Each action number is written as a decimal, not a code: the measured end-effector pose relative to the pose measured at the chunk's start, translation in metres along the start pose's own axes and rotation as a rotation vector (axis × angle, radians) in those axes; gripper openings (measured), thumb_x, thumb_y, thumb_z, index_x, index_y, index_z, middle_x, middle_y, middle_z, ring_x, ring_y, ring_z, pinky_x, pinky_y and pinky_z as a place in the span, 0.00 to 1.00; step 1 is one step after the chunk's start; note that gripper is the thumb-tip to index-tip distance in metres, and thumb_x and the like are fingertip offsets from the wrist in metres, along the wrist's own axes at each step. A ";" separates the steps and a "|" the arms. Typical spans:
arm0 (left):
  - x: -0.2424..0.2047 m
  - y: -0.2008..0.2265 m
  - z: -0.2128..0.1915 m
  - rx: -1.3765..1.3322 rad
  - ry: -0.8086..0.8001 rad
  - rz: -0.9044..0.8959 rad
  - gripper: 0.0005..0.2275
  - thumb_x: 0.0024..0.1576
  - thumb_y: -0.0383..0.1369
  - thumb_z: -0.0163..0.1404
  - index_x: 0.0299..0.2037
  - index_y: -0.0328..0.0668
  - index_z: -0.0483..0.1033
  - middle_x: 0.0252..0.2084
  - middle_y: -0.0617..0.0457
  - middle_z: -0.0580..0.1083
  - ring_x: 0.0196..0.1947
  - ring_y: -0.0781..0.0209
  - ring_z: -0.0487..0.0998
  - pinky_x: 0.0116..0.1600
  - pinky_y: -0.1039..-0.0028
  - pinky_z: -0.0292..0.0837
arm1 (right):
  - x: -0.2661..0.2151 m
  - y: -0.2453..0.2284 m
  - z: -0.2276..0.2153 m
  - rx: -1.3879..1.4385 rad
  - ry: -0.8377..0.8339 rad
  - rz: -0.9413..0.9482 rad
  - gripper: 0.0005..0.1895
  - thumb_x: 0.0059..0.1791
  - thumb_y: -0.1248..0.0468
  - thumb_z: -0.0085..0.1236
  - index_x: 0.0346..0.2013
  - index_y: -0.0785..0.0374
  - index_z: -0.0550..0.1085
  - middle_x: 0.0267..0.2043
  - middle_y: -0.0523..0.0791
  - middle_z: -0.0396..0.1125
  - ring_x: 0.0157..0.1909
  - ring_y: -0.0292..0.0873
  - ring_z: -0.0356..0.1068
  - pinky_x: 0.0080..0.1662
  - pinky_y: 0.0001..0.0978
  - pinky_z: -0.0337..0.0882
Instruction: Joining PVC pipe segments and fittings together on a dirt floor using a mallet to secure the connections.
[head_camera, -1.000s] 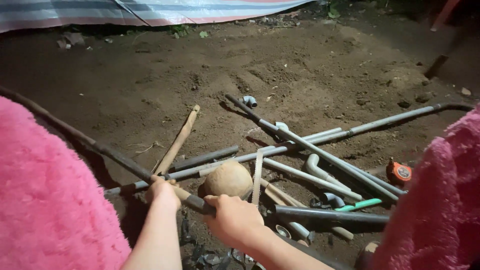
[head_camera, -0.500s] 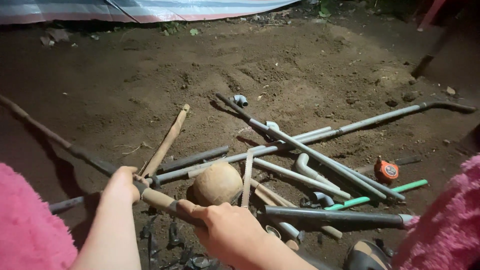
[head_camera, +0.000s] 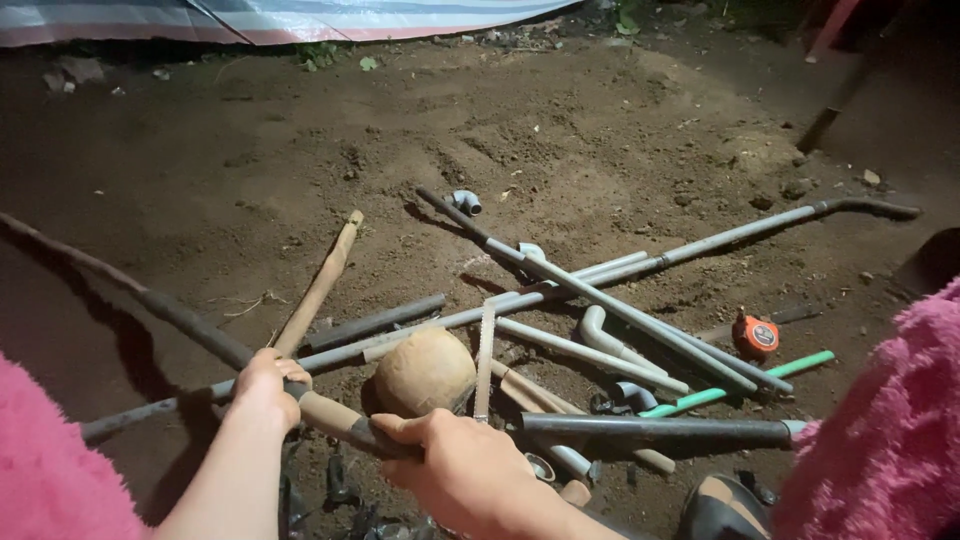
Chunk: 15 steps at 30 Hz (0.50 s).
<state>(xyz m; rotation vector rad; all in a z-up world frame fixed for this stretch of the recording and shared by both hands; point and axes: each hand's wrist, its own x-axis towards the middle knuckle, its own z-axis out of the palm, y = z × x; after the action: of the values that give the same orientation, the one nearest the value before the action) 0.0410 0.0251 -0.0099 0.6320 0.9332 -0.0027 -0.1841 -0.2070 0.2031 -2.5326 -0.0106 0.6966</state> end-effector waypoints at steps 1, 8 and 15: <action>-0.002 0.001 -0.002 -0.005 -0.027 0.011 0.14 0.67 0.32 0.41 0.28 0.55 0.55 0.19 0.70 0.55 0.15 0.80 0.50 0.20 0.88 0.47 | -0.002 -0.003 -0.003 0.032 -0.021 0.033 0.34 0.50 0.47 0.51 0.73 0.19 0.67 0.64 0.40 0.71 0.66 0.51 0.68 0.63 0.40 0.66; 0.027 0.004 -0.010 -0.174 -0.222 -0.084 0.16 0.58 0.33 0.45 0.20 0.60 0.53 0.16 0.76 0.57 0.12 0.83 0.51 0.20 0.93 0.49 | 0.012 0.004 -0.004 0.183 -0.056 0.019 0.35 0.48 0.47 0.52 0.72 0.23 0.70 0.61 0.27 0.75 0.64 0.25 0.71 0.59 0.22 0.65; 0.007 0.007 -0.002 -0.191 -0.272 -0.057 0.17 0.59 0.33 0.50 0.20 0.60 0.56 0.15 0.78 0.58 0.12 0.82 0.53 0.21 0.93 0.51 | 0.009 0.006 -0.005 0.462 -0.065 -0.020 0.33 0.50 0.52 0.59 0.72 0.35 0.75 0.18 0.36 0.59 0.15 0.30 0.53 0.23 0.24 0.55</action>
<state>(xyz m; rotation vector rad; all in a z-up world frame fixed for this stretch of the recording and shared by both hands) 0.0457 0.0332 -0.0126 0.4154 0.6785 -0.0490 -0.1749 -0.2138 0.1997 -2.0659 0.0924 0.6829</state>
